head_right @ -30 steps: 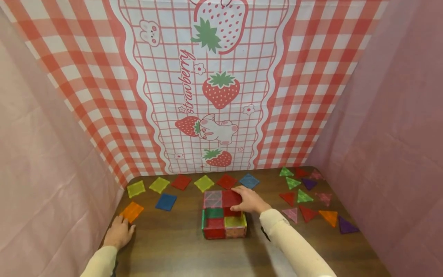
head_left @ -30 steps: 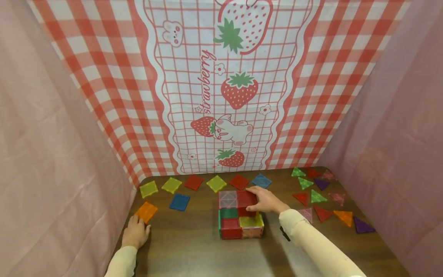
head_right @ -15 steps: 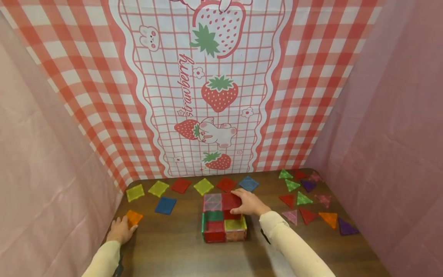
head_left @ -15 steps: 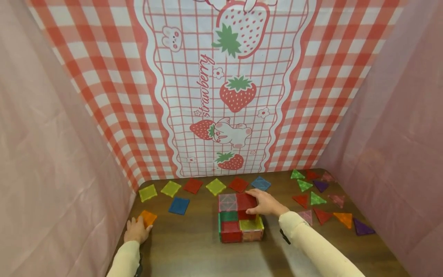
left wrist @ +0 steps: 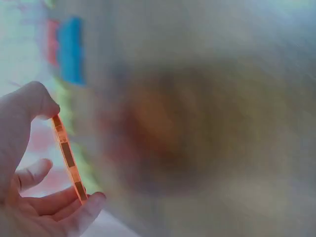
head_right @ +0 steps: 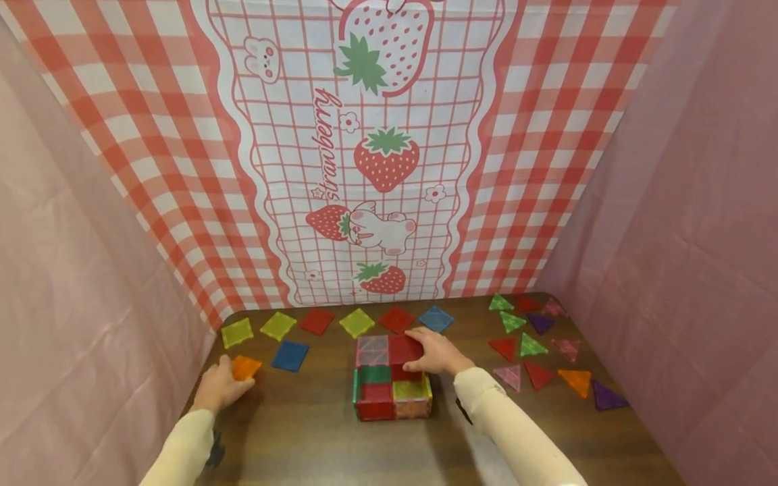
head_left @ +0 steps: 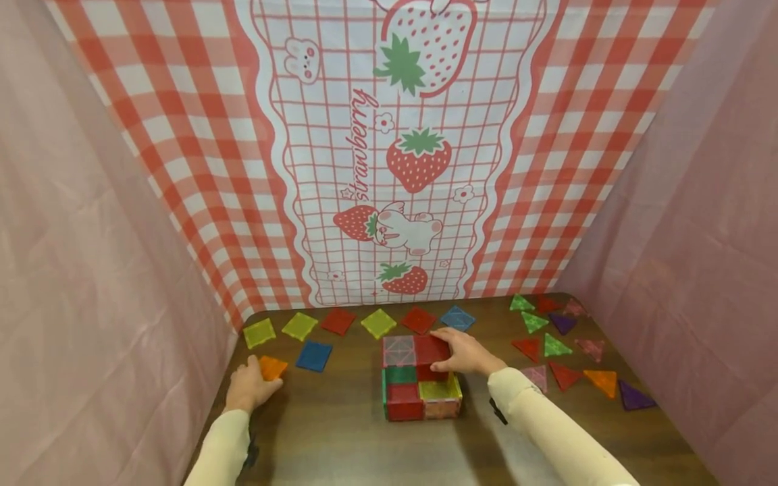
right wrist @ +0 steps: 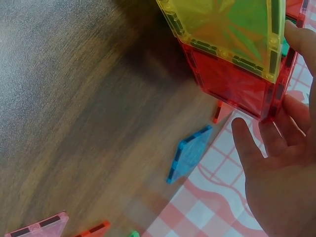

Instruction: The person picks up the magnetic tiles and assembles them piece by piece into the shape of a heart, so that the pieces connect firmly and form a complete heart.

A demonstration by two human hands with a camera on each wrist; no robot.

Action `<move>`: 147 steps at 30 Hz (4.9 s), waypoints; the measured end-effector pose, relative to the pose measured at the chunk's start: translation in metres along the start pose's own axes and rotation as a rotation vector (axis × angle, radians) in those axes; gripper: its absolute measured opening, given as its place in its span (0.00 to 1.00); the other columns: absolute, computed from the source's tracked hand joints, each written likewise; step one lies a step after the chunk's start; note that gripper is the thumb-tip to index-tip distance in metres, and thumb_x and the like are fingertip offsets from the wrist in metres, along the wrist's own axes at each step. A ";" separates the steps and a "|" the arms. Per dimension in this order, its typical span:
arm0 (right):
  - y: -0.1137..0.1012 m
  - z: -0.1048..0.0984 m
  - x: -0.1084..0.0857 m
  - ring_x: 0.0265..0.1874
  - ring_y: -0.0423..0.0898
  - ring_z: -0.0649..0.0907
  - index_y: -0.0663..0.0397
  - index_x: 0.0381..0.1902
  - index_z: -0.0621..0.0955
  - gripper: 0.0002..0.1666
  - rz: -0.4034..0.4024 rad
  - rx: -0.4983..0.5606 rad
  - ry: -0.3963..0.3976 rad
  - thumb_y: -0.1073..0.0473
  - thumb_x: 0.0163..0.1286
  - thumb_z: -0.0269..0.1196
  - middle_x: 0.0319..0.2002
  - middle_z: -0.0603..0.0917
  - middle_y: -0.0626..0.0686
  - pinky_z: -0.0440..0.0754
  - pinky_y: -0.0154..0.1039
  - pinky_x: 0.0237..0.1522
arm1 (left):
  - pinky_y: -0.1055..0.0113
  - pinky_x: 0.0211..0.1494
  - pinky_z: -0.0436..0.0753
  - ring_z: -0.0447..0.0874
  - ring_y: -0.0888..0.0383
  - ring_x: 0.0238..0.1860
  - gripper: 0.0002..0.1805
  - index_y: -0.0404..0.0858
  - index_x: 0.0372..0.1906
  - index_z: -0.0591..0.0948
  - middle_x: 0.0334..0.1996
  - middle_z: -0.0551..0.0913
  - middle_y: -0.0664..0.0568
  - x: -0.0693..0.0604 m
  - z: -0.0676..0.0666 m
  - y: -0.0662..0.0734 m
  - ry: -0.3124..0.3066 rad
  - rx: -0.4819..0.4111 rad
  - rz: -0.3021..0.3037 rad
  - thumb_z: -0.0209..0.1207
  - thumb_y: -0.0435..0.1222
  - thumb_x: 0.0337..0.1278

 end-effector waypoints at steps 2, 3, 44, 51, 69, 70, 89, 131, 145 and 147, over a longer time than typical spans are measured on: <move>-0.001 0.000 0.000 0.66 0.65 0.74 0.61 0.72 0.71 0.48 -0.004 0.000 0.006 0.46 0.59 0.75 0.70 0.72 0.65 0.75 0.64 0.63 | 0.49 0.41 0.79 0.77 0.43 0.34 0.32 0.27 0.48 0.69 0.34 0.77 0.36 0.002 -0.004 0.026 0.025 -0.040 0.096 0.70 0.44 0.46; -0.001 0.000 -0.001 0.66 0.65 0.75 0.61 0.72 0.71 0.48 -0.004 0.002 0.007 0.47 0.59 0.75 0.70 0.72 0.65 0.75 0.64 0.63 | 0.52 0.40 0.79 0.77 0.46 0.33 0.29 0.30 0.46 0.70 0.34 0.77 0.39 0.002 -0.006 0.041 0.031 -0.063 0.149 0.71 0.43 0.45; 0.003 0.002 0.000 0.64 0.64 0.76 0.59 0.74 0.70 0.49 0.022 0.017 0.012 0.44 0.60 0.74 0.71 0.70 0.65 0.77 0.63 0.60 | 0.50 0.73 0.71 0.72 0.49 0.70 0.25 0.41 0.60 0.78 0.68 0.76 0.46 -0.063 0.096 0.246 -0.194 0.147 0.854 0.67 0.47 0.62; 0.003 0.003 0.000 0.65 0.65 0.75 0.59 0.74 0.69 0.49 0.028 0.016 0.006 0.44 0.61 0.73 0.72 0.70 0.65 0.75 0.64 0.63 | 0.50 0.74 0.70 0.68 0.50 0.73 0.28 0.45 0.66 0.77 0.73 0.71 0.49 -0.064 0.099 0.240 -0.238 0.158 0.789 0.64 0.49 0.65; 0.004 0.005 -0.002 0.66 0.66 0.74 0.60 0.74 0.69 0.51 -0.001 0.017 0.011 0.41 0.61 0.73 0.72 0.70 0.66 0.74 0.65 0.63 | 0.46 0.71 0.73 0.64 0.50 0.76 0.28 0.46 0.68 0.76 0.75 0.68 0.51 -0.067 0.104 0.232 -0.252 0.109 0.744 0.61 0.49 0.68; 0.004 0.004 -0.002 0.66 0.66 0.74 0.60 0.74 0.69 0.51 -0.006 0.019 0.010 0.41 0.60 0.73 0.72 0.70 0.66 0.74 0.65 0.64 | 0.46 0.71 0.73 0.64 0.50 0.76 0.28 0.46 0.69 0.76 0.75 0.68 0.51 -0.067 0.104 0.232 -0.252 0.105 0.744 0.61 0.49 0.68; 0.033 0.002 -0.026 0.60 0.65 0.81 0.66 0.75 0.64 0.51 0.036 0.338 -0.029 0.42 0.66 0.70 0.68 0.72 0.72 0.85 0.54 0.52 | 0.44 0.54 0.82 0.82 0.36 0.51 0.16 0.29 0.51 0.82 0.49 0.83 0.35 -0.002 0.066 0.145 0.056 0.061 0.400 0.60 0.33 0.61; 0.034 0.011 -0.030 0.58 0.64 0.83 0.73 0.72 0.66 0.44 0.067 0.408 -0.015 0.48 0.72 0.65 0.65 0.75 0.73 0.83 0.55 0.56 | 0.56 0.50 0.75 0.72 0.50 0.46 0.27 0.38 0.44 0.72 0.39 0.76 0.47 0.005 0.054 0.203 0.013 -0.196 0.614 0.73 0.40 0.39; 0.032 0.009 -0.029 0.53 0.59 0.85 0.74 0.70 0.69 0.34 0.099 0.401 -0.006 0.51 0.79 0.55 0.64 0.76 0.73 0.86 0.48 0.49 | 0.68 0.51 0.77 0.73 0.61 0.42 0.26 0.44 0.46 0.72 0.42 0.77 0.57 -0.065 0.100 0.305 -0.173 -0.016 0.996 0.72 0.46 0.44; 0.032 0.010 -0.029 0.51 0.58 0.86 0.74 0.70 0.69 0.34 0.111 0.404 -0.009 0.51 0.79 0.55 0.64 0.76 0.73 0.86 0.47 0.48 | 0.67 0.54 0.77 0.74 0.61 0.44 0.27 0.44 0.48 0.72 0.42 0.77 0.57 -0.067 0.107 0.305 -0.193 -0.008 0.989 0.71 0.46 0.44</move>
Point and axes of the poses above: each hand's wrist, its own x-axis towards the middle knuckle, its own z-axis out of the palm, y = z × x, the point moved 8 cm from there along x, towards the middle knuckle
